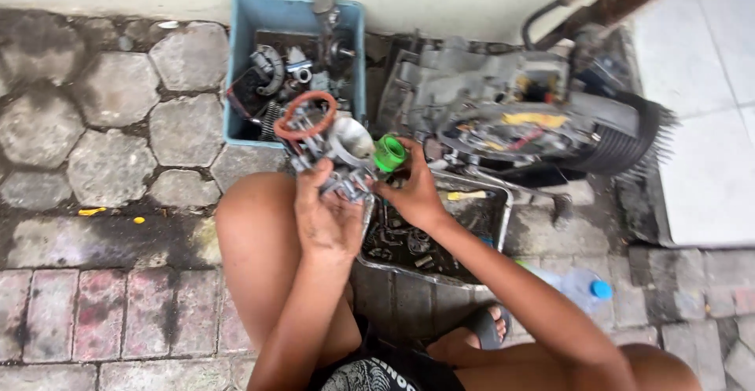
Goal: The person scrubs a carburetor with a brush, then compares it to another carburetor and a carburetor cover. The person handles the parts and places them into a bin.
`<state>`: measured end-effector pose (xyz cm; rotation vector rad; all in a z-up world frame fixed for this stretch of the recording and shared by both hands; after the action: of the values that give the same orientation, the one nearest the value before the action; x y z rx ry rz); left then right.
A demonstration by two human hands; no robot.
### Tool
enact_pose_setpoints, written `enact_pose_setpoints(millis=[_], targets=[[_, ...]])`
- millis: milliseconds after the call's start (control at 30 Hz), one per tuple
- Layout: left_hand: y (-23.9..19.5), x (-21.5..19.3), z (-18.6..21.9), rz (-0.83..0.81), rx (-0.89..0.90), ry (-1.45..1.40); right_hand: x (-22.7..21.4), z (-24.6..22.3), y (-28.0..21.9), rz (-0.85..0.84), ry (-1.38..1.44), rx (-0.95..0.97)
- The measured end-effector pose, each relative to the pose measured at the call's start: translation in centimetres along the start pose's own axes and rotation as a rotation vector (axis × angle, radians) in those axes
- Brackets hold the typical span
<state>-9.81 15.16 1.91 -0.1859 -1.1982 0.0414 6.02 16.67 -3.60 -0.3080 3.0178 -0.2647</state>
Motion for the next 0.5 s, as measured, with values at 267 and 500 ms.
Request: enact_pose_setpoints(millis=[267, 500], targets=[[-1.2, 7.2, -2.6, -0.112, -0.286, 0.183, -7.7, -8.3, -15.8, 0.068, 0.003, 0.240], [-2.7, 18.9, -5.7, -0.577, -0.173, 0.577, -14.1, -12.9, -23.9, 0.302, 0.443, -0.178]])
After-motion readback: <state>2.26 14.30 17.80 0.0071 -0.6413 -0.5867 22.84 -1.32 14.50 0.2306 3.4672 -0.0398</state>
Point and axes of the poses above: each hand's wrist, its own y-axis towards the middle knuckle, its own x-axis out of the palm, z = x × y, the point moved 9 cm from there along y, towards the middle knuckle, and after that the axes turned 15 degrees about -z, right-handed, at the moved point
